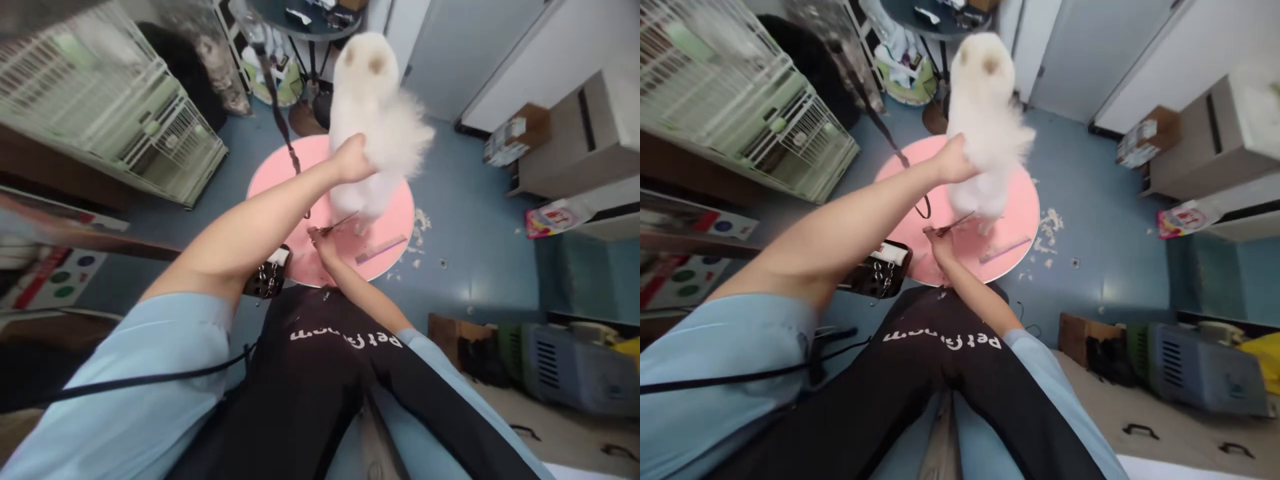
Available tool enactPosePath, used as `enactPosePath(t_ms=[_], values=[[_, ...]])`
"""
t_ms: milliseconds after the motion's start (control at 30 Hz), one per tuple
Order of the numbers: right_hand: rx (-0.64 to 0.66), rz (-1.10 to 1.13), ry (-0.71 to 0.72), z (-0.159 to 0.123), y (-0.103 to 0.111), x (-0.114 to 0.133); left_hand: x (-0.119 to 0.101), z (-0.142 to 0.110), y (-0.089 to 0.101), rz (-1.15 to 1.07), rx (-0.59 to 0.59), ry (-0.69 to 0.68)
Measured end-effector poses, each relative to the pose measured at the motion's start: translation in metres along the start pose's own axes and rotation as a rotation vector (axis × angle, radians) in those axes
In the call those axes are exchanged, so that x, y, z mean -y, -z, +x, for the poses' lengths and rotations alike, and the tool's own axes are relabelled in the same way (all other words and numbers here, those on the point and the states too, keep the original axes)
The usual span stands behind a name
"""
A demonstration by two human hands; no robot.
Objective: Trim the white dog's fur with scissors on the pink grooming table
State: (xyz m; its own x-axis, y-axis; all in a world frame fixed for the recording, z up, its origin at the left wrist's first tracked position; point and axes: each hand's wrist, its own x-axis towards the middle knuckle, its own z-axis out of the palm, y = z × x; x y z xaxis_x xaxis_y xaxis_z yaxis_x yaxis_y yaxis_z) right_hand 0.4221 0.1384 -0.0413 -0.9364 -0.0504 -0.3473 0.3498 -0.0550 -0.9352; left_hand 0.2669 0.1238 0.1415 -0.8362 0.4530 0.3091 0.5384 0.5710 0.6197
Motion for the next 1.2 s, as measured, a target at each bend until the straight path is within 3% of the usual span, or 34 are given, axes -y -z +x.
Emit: enactPosePath(t_ms=[100,267,500,633,867,1067,1200], values=[[-0.13,0.036,0.007,0.012,-0.02,0.001,-0.015,-0.002,0.013,-0.035,0.075,-0.036],[-0.174,0.139,0.026,0.017,-0.039,0.01,-0.023,-0.002,0.025,-0.007,0.139,-0.063],[-0.156,0.248,0.0,0.016,-0.048,0.016,-0.023,0.004,0.027,0.134,0.137,0.095],[-0.177,0.231,-0.029,0.018,-0.047,0.011,-0.025,0.007,0.026,0.241,0.154,0.16],[-0.238,0.21,-0.065,0.01,-0.042,0.011,-0.017,0.002,0.02,0.131,0.031,0.139],[-0.338,-0.062,-0.003,0.011,-0.011,0.006,-0.017,-0.005,0.019,0.111,-0.039,0.206],[-0.317,-0.172,0.003,0.019,0.006,-0.001,-0.008,-0.005,0.023,0.198,-0.023,0.198]])
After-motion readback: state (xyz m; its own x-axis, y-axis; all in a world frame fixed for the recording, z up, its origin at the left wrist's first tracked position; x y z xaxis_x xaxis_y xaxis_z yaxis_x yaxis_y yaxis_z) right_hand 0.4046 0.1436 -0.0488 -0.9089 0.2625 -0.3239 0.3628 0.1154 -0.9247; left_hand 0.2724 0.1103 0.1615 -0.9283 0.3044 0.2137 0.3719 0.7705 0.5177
